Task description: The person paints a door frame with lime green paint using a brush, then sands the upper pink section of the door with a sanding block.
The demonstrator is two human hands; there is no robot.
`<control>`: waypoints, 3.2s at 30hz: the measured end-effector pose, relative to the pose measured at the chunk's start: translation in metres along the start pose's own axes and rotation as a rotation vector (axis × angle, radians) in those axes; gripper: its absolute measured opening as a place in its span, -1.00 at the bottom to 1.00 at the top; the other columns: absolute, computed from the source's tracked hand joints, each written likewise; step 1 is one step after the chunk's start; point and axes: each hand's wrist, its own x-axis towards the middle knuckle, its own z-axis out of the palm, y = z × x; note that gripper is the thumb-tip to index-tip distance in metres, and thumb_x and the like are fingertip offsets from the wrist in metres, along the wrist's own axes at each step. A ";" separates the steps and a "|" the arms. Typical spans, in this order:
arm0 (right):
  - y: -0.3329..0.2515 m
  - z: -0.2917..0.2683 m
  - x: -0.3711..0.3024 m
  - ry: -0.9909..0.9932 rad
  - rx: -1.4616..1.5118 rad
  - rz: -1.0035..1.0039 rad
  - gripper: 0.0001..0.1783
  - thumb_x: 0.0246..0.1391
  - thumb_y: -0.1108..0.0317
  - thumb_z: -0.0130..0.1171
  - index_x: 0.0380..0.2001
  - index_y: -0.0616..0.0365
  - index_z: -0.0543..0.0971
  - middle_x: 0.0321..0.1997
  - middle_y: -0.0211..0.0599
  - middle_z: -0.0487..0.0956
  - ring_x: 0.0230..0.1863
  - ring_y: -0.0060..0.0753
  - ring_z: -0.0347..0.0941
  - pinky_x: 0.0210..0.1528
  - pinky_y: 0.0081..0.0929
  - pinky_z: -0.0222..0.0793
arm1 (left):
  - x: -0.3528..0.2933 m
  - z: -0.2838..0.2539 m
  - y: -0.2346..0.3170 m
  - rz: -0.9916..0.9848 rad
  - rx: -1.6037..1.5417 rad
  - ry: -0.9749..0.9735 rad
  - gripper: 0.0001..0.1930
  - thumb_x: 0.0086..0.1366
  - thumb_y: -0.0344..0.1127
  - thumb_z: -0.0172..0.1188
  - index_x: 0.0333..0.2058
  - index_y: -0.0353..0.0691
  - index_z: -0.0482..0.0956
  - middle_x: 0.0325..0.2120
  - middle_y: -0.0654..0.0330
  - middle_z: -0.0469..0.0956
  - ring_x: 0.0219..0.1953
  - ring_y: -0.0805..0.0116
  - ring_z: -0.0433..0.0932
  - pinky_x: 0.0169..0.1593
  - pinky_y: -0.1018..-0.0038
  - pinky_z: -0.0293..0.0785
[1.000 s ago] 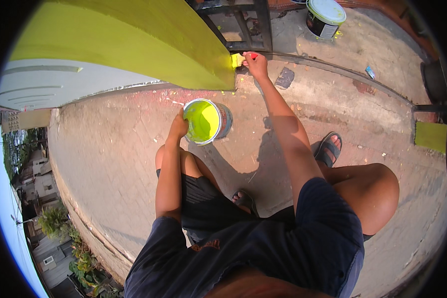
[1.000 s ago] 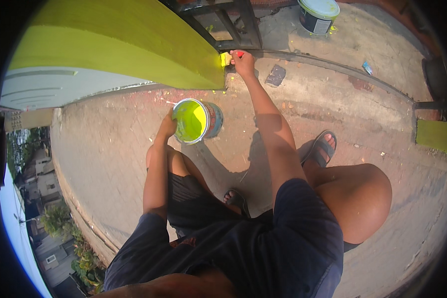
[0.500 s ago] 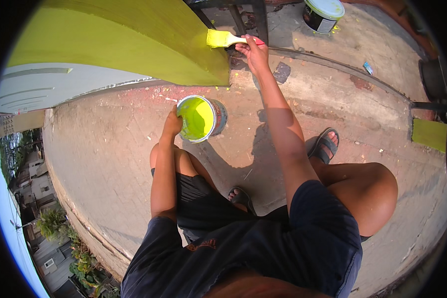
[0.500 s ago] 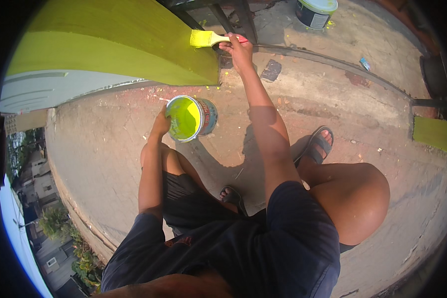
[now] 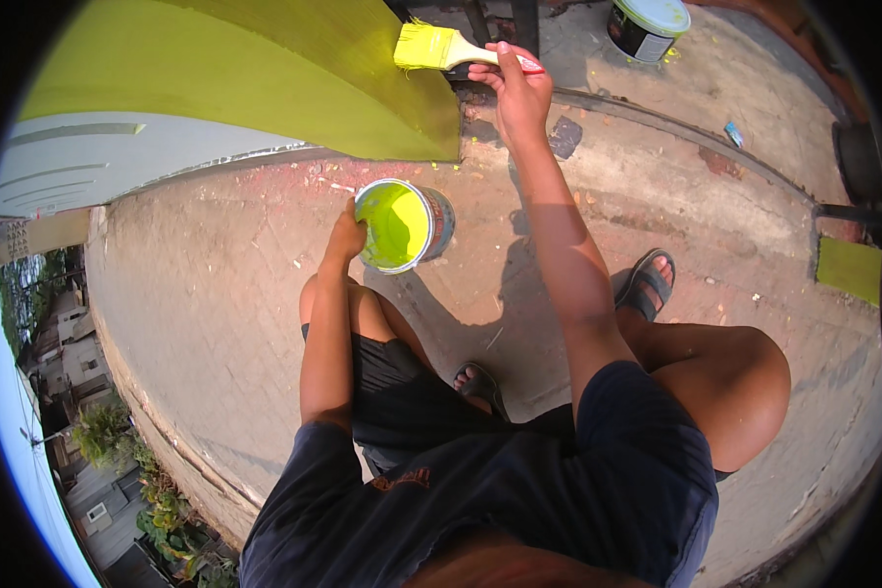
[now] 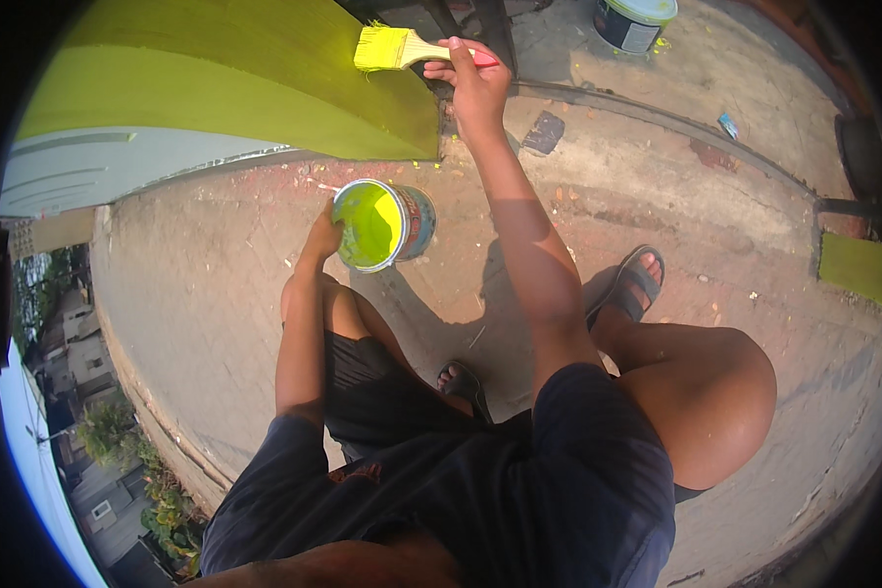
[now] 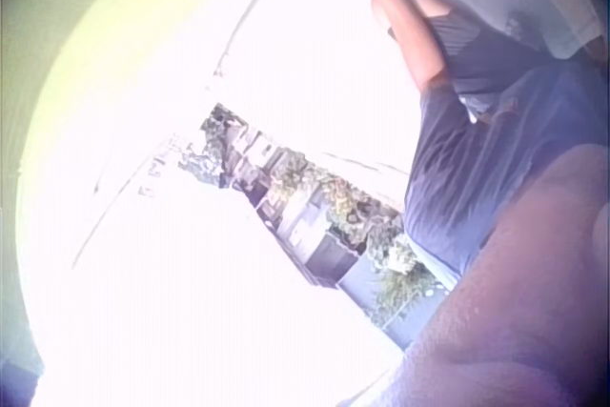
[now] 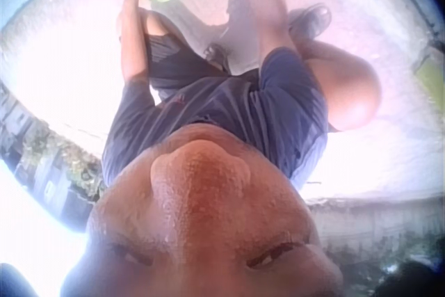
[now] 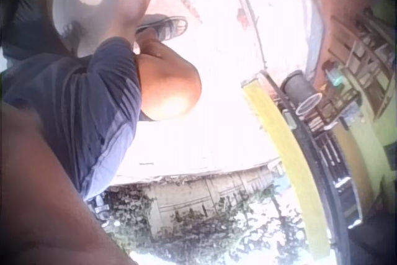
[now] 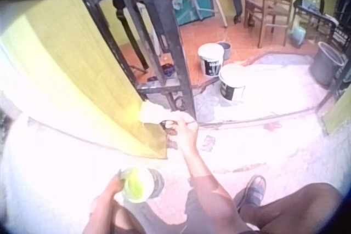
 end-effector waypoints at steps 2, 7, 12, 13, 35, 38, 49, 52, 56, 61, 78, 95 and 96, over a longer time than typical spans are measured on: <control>-0.004 -0.001 -0.001 -0.059 0.198 -0.041 -0.68 0.39 0.31 0.17 -0.09 0.45 0.57 -0.23 -0.04 0.66 -0.35 -0.31 0.64 -0.23 -0.41 0.65 | 0.001 0.000 -0.002 0.027 -0.008 -0.004 -0.36 0.30 -0.46 0.05 0.38 -0.33 0.22 0.04 -0.41 0.54 0.13 -0.30 0.54 0.18 0.04 0.48; 0.072 -0.076 -0.030 0.163 -0.026 0.273 -0.69 0.38 0.31 0.17 -0.09 0.43 0.58 -0.25 -0.05 0.67 -0.35 -0.33 0.66 -0.24 -0.43 0.66 | 0.002 0.000 -0.004 0.025 -0.008 -0.014 -0.34 0.30 -0.46 0.05 0.39 -0.31 0.21 0.05 -0.41 0.53 0.13 -0.31 0.53 0.18 0.04 0.47; 0.140 -0.137 -0.064 0.213 -0.355 0.294 -0.72 0.37 0.34 0.18 -0.09 0.41 0.63 -0.26 -0.12 0.69 -0.40 -0.38 0.66 -0.30 -0.47 0.67 | 0.001 0.001 -0.004 0.025 0.001 0.002 -0.34 0.29 -0.46 0.06 0.39 -0.31 0.22 0.06 -0.41 0.53 0.15 -0.30 0.52 0.19 0.05 0.47; 0.139 -0.135 -0.066 0.196 -0.363 0.269 -0.72 0.37 0.34 0.18 -0.09 0.41 0.63 -0.27 -0.14 0.69 -0.40 -0.38 0.66 -0.31 -0.47 0.67 | 0.000 0.001 -0.004 0.028 -0.009 -0.002 -0.34 0.29 -0.46 0.06 0.39 -0.30 0.22 0.06 -0.40 0.53 0.16 -0.30 0.52 0.20 0.05 0.46; 0.121 -0.159 -0.065 0.257 -0.241 0.462 -0.74 0.36 0.30 0.21 -0.15 0.34 0.64 -0.33 -0.14 0.69 -0.45 -0.40 0.63 -0.35 -0.49 0.63 | 0.001 -0.002 0.000 0.037 -0.031 0.005 -0.35 0.29 -0.51 0.04 0.38 -0.31 0.24 0.08 -0.36 0.54 0.18 -0.26 0.51 0.22 0.09 0.45; 0.127 -0.173 -0.042 0.173 -0.333 0.275 -0.72 0.34 0.27 0.24 -0.16 0.33 0.66 -0.36 -0.16 0.69 -0.48 -0.42 0.63 -0.36 -0.53 0.62 | 0.001 0.000 -0.003 0.036 -0.023 0.010 -0.33 0.28 -0.51 0.04 0.39 -0.30 0.22 0.09 -0.37 0.53 0.20 -0.25 0.50 0.23 0.10 0.44; 0.115 -0.099 0.015 -0.063 -0.589 0.251 -0.68 0.28 0.21 0.33 -0.17 0.31 0.69 -0.41 -0.24 0.71 -0.42 -0.50 0.68 -0.28 -0.55 0.63 | -0.002 -0.003 0.001 0.020 -0.068 -0.013 -0.32 0.28 -0.52 0.01 0.40 -0.29 0.21 0.11 -0.36 0.52 0.21 -0.24 0.50 0.25 0.12 0.44; 0.091 -0.097 0.030 0.015 -0.238 0.219 -0.70 0.32 0.28 0.27 -0.14 0.38 0.65 -0.34 -0.15 0.69 -0.42 -0.44 0.66 -0.32 -0.52 0.65 | -0.002 -0.001 -0.002 0.021 -0.040 -0.001 -0.32 0.28 -0.52 0.02 0.41 -0.29 0.21 0.12 -0.35 0.52 0.21 -0.23 0.50 0.26 0.12 0.44; 0.091 -0.107 0.035 0.118 0.007 0.266 -0.73 0.35 0.33 0.21 -0.14 0.41 0.60 -0.31 -0.10 0.66 -0.42 -0.37 0.65 -0.33 -0.47 0.68 | 0.002 0.003 -0.011 0.027 -0.049 -0.025 -0.32 0.29 -0.51 0.03 0.42 -0.28 0.19 0.12 -0.35 0.51 0.21 -0.24 0.50 0.26 0.12 0.43; 0.134 -0.132 0.020 0.280 -0.171 0.458 -0.73 0.34 0.33 0.23 -0.12 0.40 0.58 -0.26 -0.07 0.66 -0.38 -0.33 0.66 -0.31 -0.41 0.70 | 0.007 0.005 -0.017 0.053 -0.046 -0.020 -0.30 0.29 -0.50 0.04 0.43 -0.27 0.16 0.14 -0.34 0.50 0.21 -0.24 0.50 0.26 0.13 0.43; 0.086 -0.092 0.015 0.087 -0.041 0.187 -0.69 0.34 0.27 0.24 -0.12 0.39 0.63 -0.27 -0.12 0.69 -0.34 -0.37 0.67 -0.23 -0.44 0.67 | 0.000 0.001 -0.010 0.017 -0.037 -0.025 -0.28 0.29 -0.52 0.03 0.44 -0.23 0.17 0.13 -0.32 0.52 0.22 -0.21 0.50 0.25 0.16 0.45; 0.101 -0.104 -0.034 0.014 -0.493 0.271 -0.71 0.34 0.30 0.24 -0.10 0.37 0.64 -0.31 -0.20 0.71 -0.40 -0.42 0.67 -0.30 -0.55 0.63 | 0.001 0.000 -0.006 0.045 -0.086 -0.010 -0.30 0.27 -0.52 0.05 0.41 -0.33 0.20 0.14 -0.34 0.51 0.22 -0.19 0.50 0.25 0.17 0.44; 0.088 -0.094 -0.032 -0.011 -0.434 0.243 -0.71 0.34 0.30 0.24 -0.09 0.37 0.63 -0.29 -0.20 0.72 -0.40 -0.43 0.67 -0.31 -0.55 0.63 | 0.001 0.001 -0.007 0.036 -0.094 -0.025 -0.30 0.27 -0.53 0.05 0.42 -0.33 0.20 0.14 -0.34 0.51 0.23 -0.18 0.50 0.26 0.17 0.44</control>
